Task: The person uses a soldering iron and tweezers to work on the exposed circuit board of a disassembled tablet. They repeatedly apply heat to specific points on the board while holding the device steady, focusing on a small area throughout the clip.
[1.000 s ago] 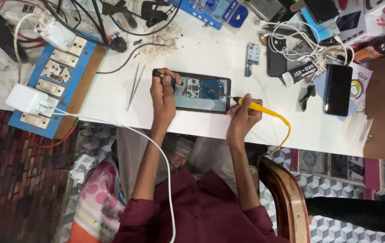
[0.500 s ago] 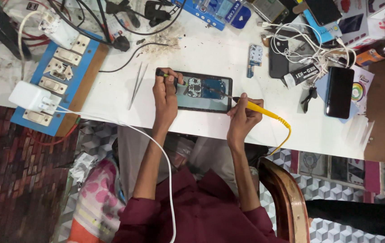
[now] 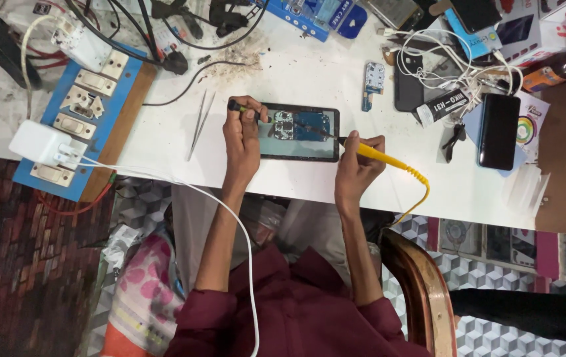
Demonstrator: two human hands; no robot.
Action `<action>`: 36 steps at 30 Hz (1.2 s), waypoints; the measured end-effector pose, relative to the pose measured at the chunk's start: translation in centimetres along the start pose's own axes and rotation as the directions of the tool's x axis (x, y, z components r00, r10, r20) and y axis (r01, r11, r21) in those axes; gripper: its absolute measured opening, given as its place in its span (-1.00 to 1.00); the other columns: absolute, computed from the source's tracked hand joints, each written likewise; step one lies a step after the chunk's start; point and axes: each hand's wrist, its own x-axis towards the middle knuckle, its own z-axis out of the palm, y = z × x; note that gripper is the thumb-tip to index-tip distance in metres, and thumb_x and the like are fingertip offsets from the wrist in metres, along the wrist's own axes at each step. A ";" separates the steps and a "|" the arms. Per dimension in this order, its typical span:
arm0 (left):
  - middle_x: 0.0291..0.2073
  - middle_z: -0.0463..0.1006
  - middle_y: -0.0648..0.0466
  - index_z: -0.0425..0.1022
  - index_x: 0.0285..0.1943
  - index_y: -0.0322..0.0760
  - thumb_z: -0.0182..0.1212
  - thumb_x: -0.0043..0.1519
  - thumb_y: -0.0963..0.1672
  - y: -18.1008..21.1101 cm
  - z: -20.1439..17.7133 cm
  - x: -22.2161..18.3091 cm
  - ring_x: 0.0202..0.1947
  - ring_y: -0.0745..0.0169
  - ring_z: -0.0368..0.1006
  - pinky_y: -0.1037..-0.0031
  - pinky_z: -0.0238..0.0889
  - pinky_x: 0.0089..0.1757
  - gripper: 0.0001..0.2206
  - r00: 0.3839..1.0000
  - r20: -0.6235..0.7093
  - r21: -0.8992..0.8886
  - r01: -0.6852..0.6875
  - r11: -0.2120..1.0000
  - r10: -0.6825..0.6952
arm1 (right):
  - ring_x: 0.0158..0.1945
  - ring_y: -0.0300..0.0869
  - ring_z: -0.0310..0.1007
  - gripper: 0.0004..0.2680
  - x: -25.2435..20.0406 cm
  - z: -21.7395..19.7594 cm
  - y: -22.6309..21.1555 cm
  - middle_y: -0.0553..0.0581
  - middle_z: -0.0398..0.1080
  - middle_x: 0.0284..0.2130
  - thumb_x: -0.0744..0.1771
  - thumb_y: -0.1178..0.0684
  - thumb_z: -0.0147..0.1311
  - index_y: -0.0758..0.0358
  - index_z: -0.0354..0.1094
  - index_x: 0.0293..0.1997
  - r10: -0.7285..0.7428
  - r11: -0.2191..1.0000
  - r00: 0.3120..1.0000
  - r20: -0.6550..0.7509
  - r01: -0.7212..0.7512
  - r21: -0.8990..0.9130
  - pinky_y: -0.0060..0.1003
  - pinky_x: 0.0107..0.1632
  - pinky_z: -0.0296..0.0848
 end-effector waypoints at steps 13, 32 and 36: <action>-0.33 0.39 0.14 0.29 -0.01 -0.31 -0.15 0.53 -0.02 0.3 0.1 -0.1 -0.38 0.48 0.14 0.59 0.09 -0.28 -0.73 1.000 0.001 -0.025 -0.009 1.000 0.009 | -0.53 -0.42 -0.01 -0.73 4.0 2.7 -3.3 -0.09 0.07 -0.67 0.37 0.19 0.13 0.29 0.04 -0.47 -0.193 0.943 0.978 0.079 0.208 -0.259 -0.38 -0.45 -0.03; -0.34 0.45 0.15 0.26 -0.05 -0.25 -0.12 0.51 0.00 -2.4 2.1 0.5 -0.48 0.56 0.09 0.63 0.06 -0.39 -0.74 0.997 0.054 -0.090 0.053 0.994 -0.049 | -0.66 -0.37 0.17 -0.83 2.2 -3.0 0.8 0.00 0.21 -0.60 0.46 0.03 0.01 0.22 0.11 -0.20 -0.056 0.976 0.996 -0.065 0.068 0.208 -0.48 -0.57 0.16; -0.27 0.49 0.10 0.29 -0.04 -0.30 -0.10 0.51 -0.01 -0.9 1.8 0.1 -0.46 0.53 0.10 0.62 0.04 -0.37 -0.73 0.996 0.059 -0.171 0.074 0.982 -0.065 | -0.65 -0.38 0.14 -0.84 2.2 -3.9 2.3 0.00 0.20 -0.61 0.46 0.04 0.00 0.22 0.12 -0.19 -0.043 0.969 0.993 -0.111 0.069 0.237 -0.47 -0.56 0.19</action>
